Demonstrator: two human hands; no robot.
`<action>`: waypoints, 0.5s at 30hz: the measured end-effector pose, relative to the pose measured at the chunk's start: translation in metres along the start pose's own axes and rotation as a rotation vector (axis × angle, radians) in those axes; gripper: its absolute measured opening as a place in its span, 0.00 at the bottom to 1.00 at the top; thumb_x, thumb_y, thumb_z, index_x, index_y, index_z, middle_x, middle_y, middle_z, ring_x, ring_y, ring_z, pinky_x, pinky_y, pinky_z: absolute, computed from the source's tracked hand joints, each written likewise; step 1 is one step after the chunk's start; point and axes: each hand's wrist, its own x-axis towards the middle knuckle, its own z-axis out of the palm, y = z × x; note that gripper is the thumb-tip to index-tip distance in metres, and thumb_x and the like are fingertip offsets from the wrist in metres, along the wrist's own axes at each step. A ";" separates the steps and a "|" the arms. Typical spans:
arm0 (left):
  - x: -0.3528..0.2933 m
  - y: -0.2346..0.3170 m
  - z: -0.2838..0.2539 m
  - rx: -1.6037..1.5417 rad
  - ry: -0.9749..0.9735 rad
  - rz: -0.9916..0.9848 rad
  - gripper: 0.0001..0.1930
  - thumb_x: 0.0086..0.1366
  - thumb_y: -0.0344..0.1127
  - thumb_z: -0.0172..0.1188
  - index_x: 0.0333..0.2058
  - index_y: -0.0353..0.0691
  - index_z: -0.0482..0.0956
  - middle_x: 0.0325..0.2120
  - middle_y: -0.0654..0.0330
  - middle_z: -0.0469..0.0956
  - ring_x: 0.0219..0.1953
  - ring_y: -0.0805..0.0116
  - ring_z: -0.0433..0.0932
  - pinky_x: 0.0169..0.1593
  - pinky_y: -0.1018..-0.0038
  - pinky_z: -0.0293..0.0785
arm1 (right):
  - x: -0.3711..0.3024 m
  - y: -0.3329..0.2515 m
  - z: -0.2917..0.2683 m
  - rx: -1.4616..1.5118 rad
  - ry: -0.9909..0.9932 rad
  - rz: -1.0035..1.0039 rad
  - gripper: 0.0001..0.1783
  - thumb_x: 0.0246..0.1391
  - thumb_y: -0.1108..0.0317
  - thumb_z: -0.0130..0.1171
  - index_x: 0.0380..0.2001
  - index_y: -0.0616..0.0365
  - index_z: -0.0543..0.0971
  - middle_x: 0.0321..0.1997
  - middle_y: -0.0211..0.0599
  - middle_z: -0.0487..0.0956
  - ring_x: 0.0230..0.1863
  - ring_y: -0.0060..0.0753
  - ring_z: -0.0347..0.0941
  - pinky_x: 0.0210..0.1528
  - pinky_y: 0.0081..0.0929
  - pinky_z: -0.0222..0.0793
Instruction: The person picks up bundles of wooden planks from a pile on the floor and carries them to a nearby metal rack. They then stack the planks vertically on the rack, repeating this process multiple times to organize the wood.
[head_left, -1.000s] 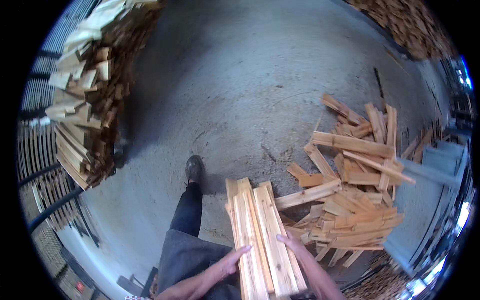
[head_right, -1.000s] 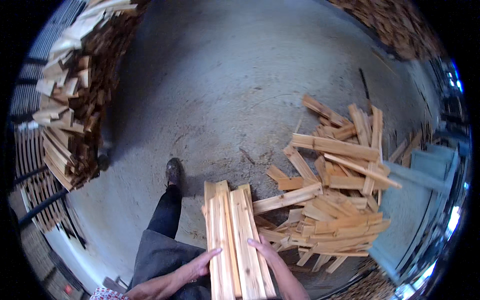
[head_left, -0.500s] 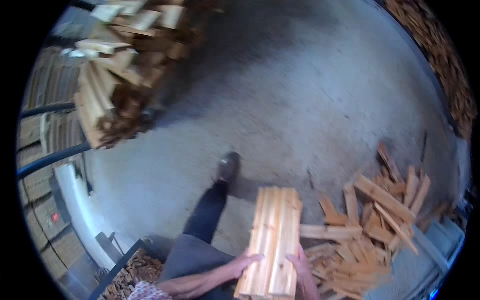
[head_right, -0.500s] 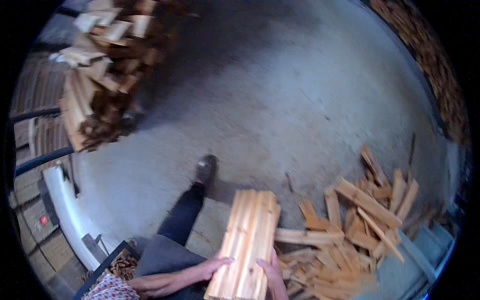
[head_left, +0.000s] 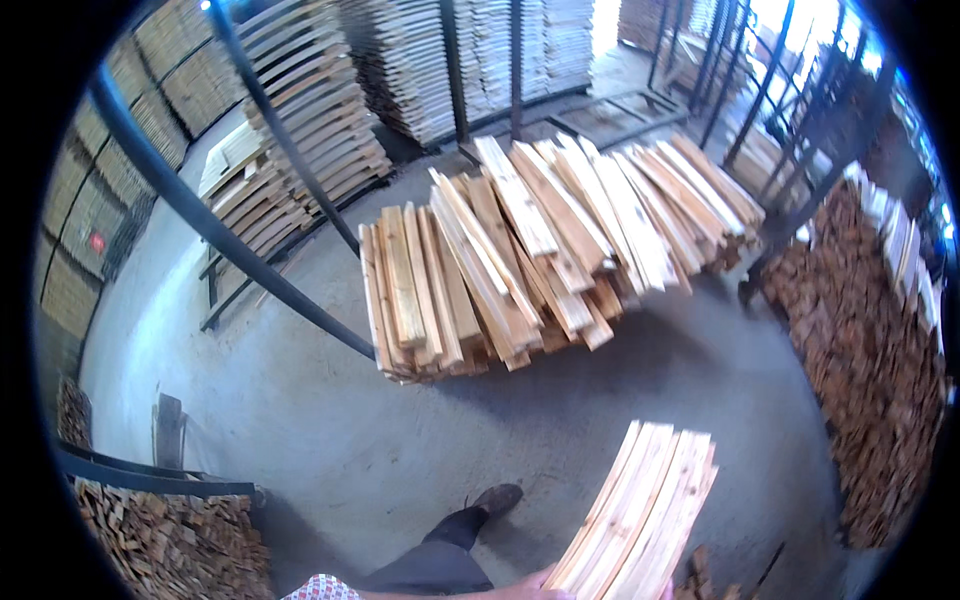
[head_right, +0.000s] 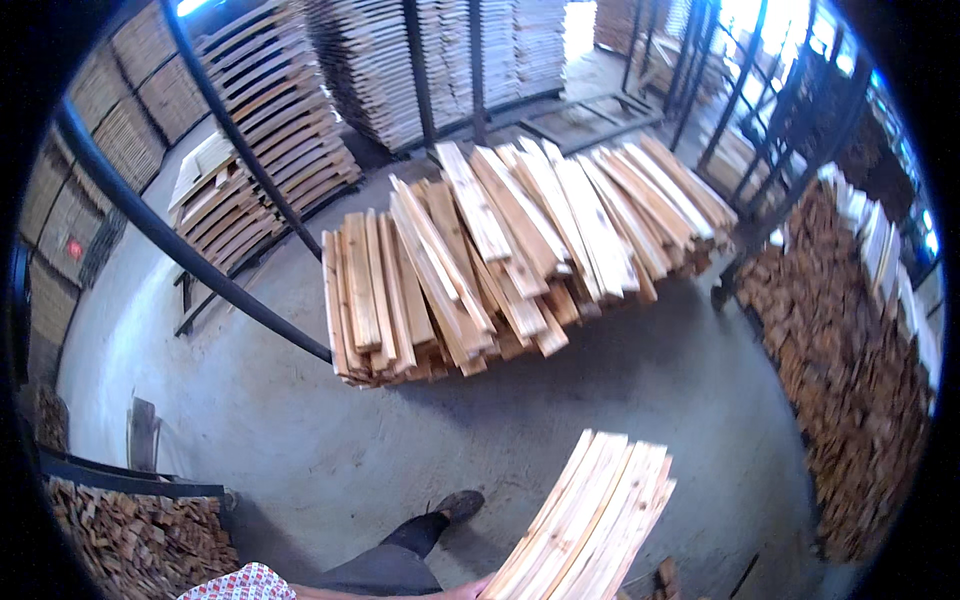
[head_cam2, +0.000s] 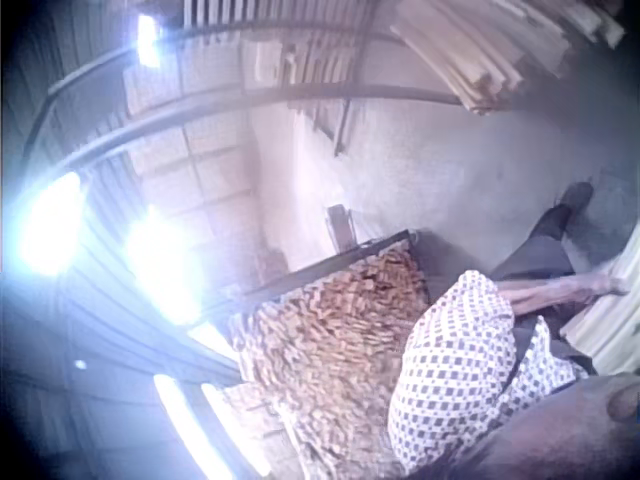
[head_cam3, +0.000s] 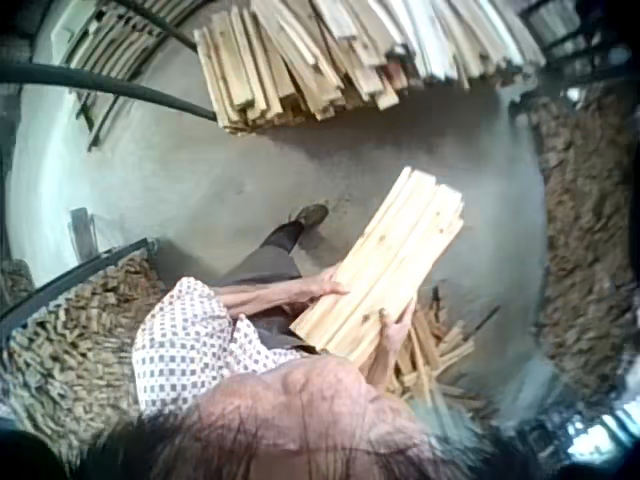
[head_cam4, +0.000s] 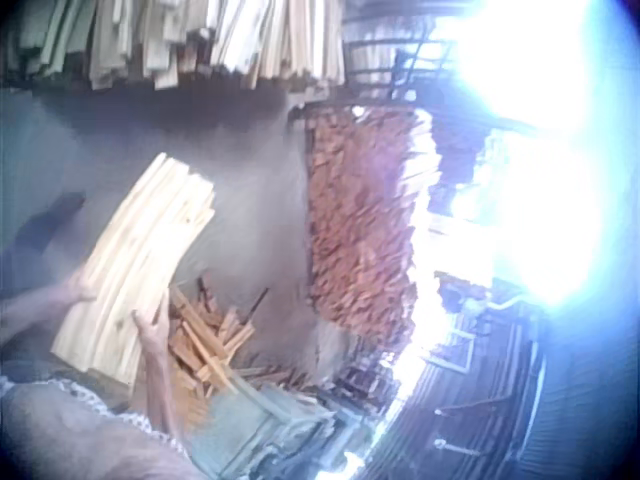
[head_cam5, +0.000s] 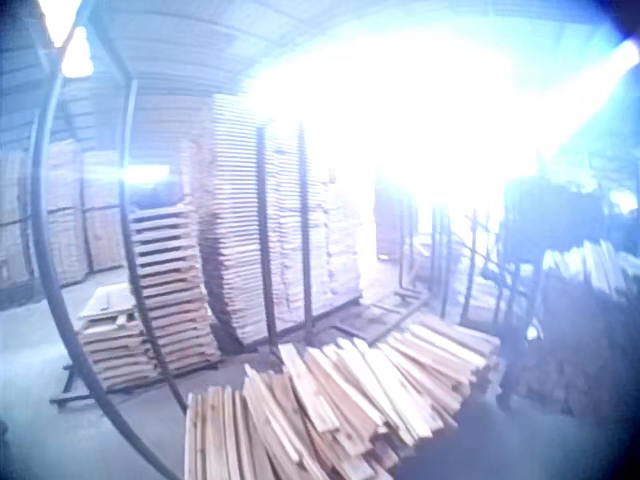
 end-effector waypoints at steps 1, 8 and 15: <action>-0.015 0.023 0.009 0.008 0.035 0.100 0.41 0.51 0.40 0.62 0.59 0.39 0.48 0.51 0.56 0.63 0.51 0.68 0.62 0.52 0.71 0.60 | 0.014 -0.037 0.017 -0.031 -0.095 -0.026 0.47 0.38 0.64 0.62 0.60 0.66 0.51 0.60 0.49 0.57 0.59 0.40 0.54 0.59 0.31 0.51; -0.044 0.199 0.003 0.224 0.072 0.466 0.45 0.48 0.35 0.61 0.60 0.37 0.43 0.55 0.54 0.57 0.56 0.67 0.57 0.59 0.72 0.53 | 0.088 -0.211 0.141 0.056 -0.305 -0.379 0.45 0.36 0.66 0.56 0.60 0.64 0.50 0.57 0.46 0.61 0.57 0.39 0.59 0.58 0.30 0.55; -0.122 0.325 -0.093 0.342 0.767 0.791 0.35 0.50 0.31 0.58 0.57 0.38 0.54 0.45 0.56 0.69 0.45 0.66 0.69 0.48 0.71 0.69 | 0.207 -0.229 0.344 0.149 -0.783 -0.512 0.46 0.40 0.67 0.55 0.61 0.65 0.45 0.60 0.48 0.57 0.60 0.36 0.55 0.60 0.30 0.50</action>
